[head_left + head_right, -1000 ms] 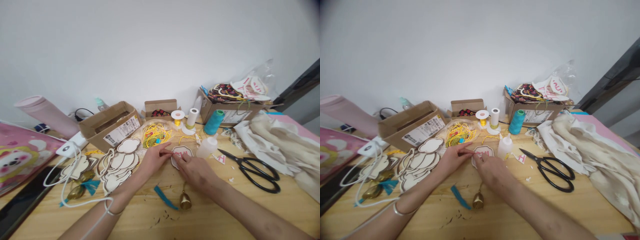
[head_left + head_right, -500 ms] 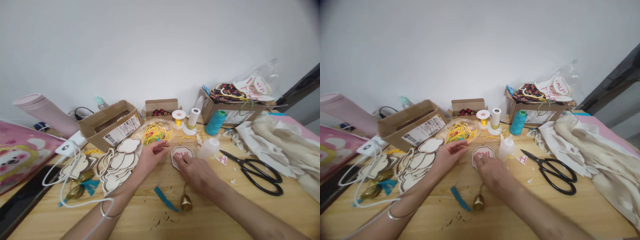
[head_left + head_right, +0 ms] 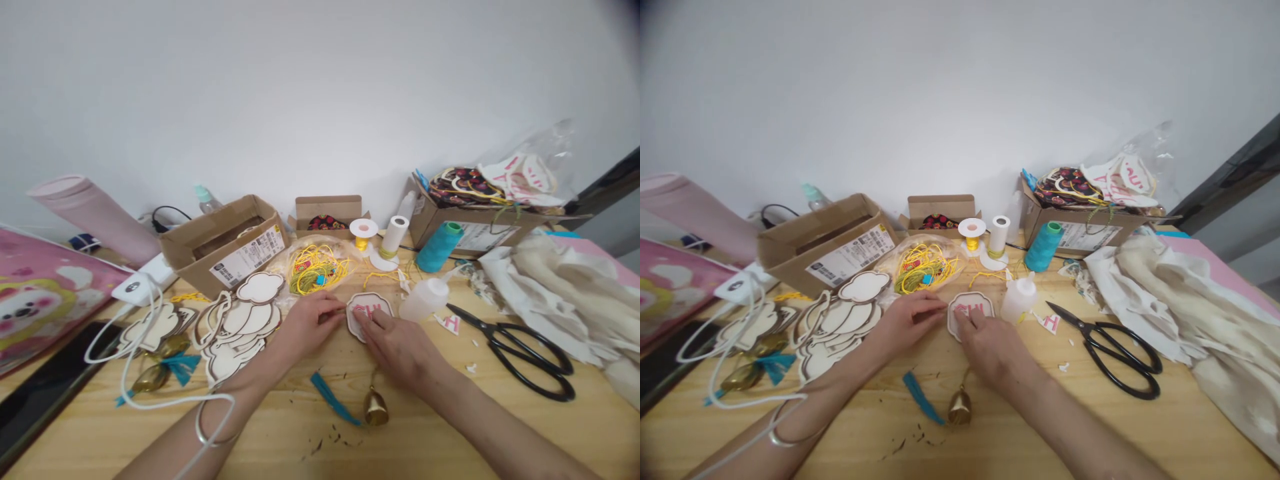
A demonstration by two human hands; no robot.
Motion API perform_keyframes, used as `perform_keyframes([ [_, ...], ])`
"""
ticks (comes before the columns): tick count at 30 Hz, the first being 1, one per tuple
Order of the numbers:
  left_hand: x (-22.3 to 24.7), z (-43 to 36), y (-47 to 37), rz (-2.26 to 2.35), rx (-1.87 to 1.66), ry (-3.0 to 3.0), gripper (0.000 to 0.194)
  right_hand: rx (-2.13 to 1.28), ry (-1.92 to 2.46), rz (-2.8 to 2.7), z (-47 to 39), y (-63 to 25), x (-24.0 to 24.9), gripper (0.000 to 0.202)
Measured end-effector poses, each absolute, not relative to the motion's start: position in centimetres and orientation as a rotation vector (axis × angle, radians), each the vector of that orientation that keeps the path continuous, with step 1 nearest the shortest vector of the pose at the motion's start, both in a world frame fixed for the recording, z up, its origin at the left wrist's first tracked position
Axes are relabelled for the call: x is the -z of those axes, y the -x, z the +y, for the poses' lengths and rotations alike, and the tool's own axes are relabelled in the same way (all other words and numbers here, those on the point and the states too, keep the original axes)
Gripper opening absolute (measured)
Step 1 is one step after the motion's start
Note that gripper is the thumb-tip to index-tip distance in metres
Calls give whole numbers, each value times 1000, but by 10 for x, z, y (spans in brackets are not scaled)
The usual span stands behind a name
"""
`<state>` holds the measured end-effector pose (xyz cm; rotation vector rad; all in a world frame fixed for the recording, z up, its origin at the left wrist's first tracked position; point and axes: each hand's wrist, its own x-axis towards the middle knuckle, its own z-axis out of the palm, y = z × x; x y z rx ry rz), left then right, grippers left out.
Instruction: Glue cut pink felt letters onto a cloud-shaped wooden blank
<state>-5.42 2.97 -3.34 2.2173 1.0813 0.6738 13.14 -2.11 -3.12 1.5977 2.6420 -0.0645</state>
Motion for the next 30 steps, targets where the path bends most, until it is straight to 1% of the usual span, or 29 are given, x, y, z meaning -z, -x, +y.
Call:
perform_keyframes([
  [12,39,29,55,899,-677,-2467,24,43,-1595,2646,-20,-131,33,40],
  [18,41,29,56,892,-675,-2564,23,14,-1570,2665,-21,-133,38,42],
  [25,40,26,52,937,-676,-2650,26,123,-1600,2629,-19,-132,32,41],
  [30,40,27,53,914,-693,-2604,25,170,-1655,2601,-21,-131,27,39],
])
